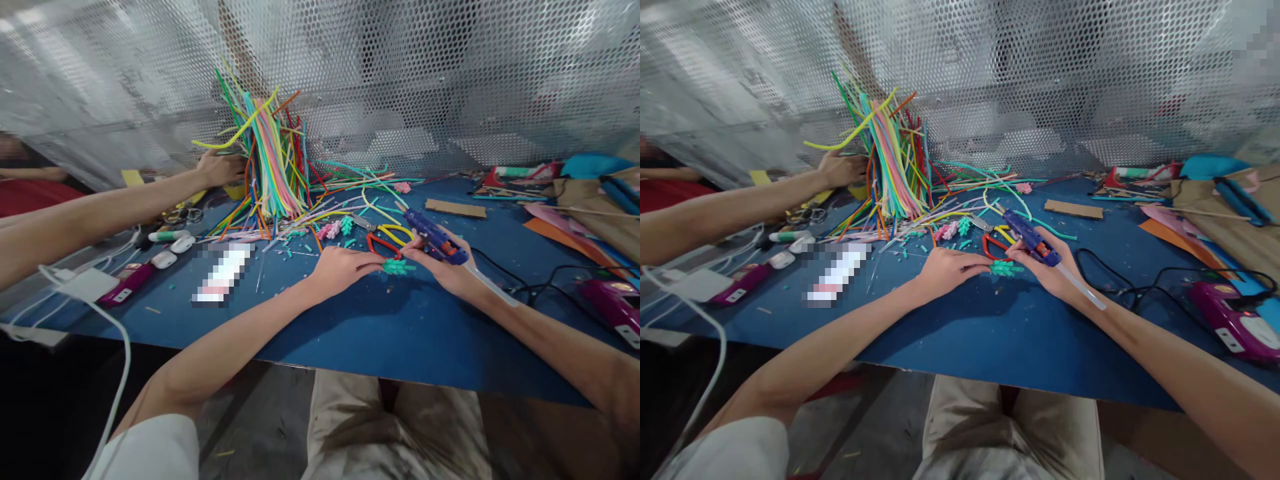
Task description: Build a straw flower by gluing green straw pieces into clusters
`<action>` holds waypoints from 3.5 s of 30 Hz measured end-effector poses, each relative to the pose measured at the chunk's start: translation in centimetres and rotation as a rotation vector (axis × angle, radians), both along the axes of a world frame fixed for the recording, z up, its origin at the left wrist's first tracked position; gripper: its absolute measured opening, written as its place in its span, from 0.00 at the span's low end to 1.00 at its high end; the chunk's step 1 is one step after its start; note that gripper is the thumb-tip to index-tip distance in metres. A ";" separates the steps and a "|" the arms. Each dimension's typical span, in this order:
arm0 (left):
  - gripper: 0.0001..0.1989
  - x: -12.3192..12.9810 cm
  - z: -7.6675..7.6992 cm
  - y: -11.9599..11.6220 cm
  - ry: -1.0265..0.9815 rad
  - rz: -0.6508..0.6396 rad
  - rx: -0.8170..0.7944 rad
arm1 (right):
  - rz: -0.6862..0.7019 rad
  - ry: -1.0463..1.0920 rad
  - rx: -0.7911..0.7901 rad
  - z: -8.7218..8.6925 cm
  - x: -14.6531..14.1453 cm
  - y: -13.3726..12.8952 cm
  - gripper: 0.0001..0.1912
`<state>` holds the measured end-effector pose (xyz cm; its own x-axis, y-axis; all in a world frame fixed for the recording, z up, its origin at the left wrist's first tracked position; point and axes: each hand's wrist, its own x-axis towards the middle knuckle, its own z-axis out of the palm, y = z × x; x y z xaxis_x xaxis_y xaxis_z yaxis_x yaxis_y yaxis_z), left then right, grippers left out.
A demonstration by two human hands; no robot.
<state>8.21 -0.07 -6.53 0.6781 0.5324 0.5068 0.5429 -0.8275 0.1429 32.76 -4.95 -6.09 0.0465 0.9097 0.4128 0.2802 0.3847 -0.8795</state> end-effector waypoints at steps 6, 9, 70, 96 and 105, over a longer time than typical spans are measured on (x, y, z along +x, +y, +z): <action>0.12 -0.5 0.4 0.7 -0.066 -0.006 -0.099 | -0.064 -0.025 -0.028 -0.2 2.4 1.7 0.14; 0.12 -0.6 0.5 1.0 -0.095 -0.032 -0.178 | -0.059 -0.024 -0.079 -0.2 3.0 2.2 0.16; 0.13 -0.1 -0.2 0.8 -0.090 -0.095 -0.317 | 0.148 -0.142 -0.229 -1.2 2.4 0.6 0.17; 0.20 0.2 -0.3 0.8 0.087 -0.001 -0.221 | 0.103 -0.289 -0.104 -1.5 2.5 0.5 0.15; 0.19 0.2 -0.2 0.7 0.076 0.000 -0.226 | 0.100 -0.297 -0.127 -1.3 2.5 0.6 0.17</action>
